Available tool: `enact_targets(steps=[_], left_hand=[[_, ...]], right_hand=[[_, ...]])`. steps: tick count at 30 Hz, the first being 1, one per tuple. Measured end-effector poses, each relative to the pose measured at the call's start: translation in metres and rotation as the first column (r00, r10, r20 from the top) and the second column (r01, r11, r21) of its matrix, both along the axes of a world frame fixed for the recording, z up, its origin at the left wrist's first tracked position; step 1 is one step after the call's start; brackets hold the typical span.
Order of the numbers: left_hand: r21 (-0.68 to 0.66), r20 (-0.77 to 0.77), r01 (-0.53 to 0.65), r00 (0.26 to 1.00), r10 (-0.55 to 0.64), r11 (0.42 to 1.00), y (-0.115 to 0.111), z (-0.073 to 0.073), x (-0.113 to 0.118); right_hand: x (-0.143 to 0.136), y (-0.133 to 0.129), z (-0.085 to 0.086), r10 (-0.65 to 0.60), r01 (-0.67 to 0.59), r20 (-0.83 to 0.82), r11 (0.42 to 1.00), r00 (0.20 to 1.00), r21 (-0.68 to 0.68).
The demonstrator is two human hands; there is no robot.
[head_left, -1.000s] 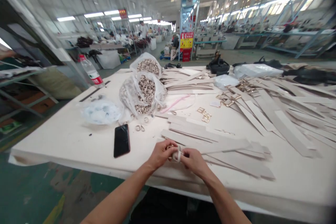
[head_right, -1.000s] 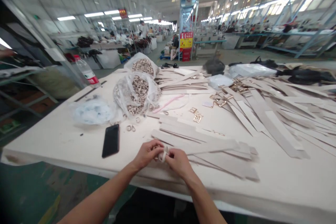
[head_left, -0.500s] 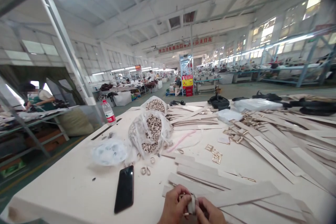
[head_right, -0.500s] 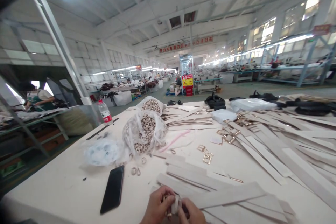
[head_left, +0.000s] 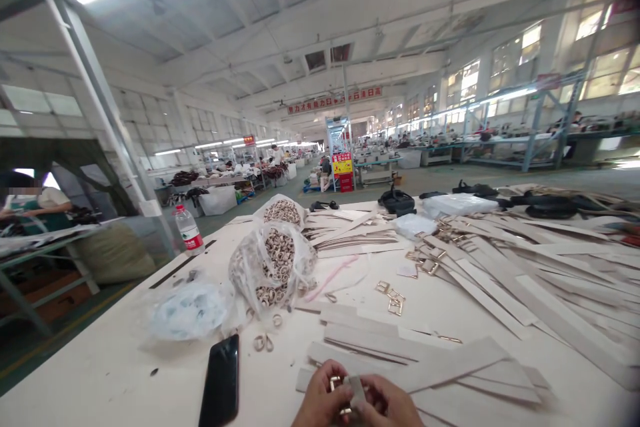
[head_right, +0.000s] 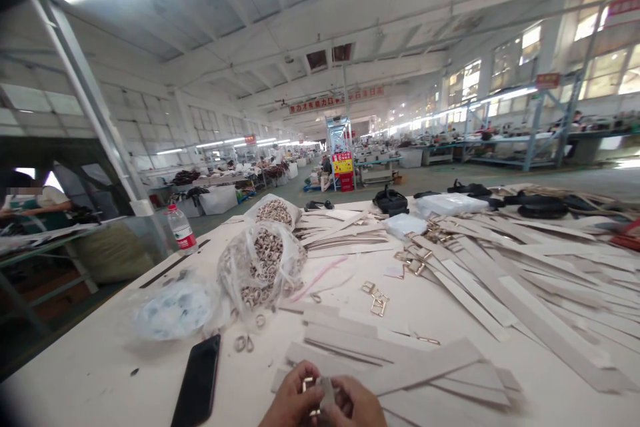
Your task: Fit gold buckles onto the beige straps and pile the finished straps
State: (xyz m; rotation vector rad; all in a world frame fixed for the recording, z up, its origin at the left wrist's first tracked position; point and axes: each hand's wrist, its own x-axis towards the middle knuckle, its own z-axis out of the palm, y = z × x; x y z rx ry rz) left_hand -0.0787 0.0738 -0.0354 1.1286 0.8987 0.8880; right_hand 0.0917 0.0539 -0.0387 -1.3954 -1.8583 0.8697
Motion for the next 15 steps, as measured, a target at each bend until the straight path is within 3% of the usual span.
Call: enact_targets(steps=[2,4,7,10,12,15], left_hand=[[0.044,0.005,0.030,1.000,-0.030,0.999,0.000,0.015,0.002],[0.076,0.019,0.068,0.997,-0.069,0.995,-0.004,0.040,0.007],[0.105,0.056,0.116,0.991,-0.123,0.988,-0.014,0.087,0.016],[0.146,0.085,0.143,0.984,-0.157,0.979,-0.024,0.121,0.019],[0.128,0.065,0.148,0.985,-0.158,0.981,-0.033,0.125,0.015],[0.047,-0.070,0.155,0.986,-0.152,0.987,-0.053,0.101,0.000]], right_hand=[[0.012,0.000,0.019,-0.008,-0.009,0.121,0.990,0.993,0.139],[0.022,-0.003,0.046,0.033,-0.083,0.203,0.967,0.979,0.242],[0.036,-0.015,0.099,0.082,-0.142,0.250,0.962,0.965,0.231],[0.050,-0.033,0.141,-0.020,-0.059,0.307,0.968,0.951,0.246],[0.058,-0.048,0.145,-0.058,-0.004,0.325,0.982,0.944,0.187],[0.056,-0.077,0.110,-0.017,0.023,0.172,0.999,0.985,-0.032]])
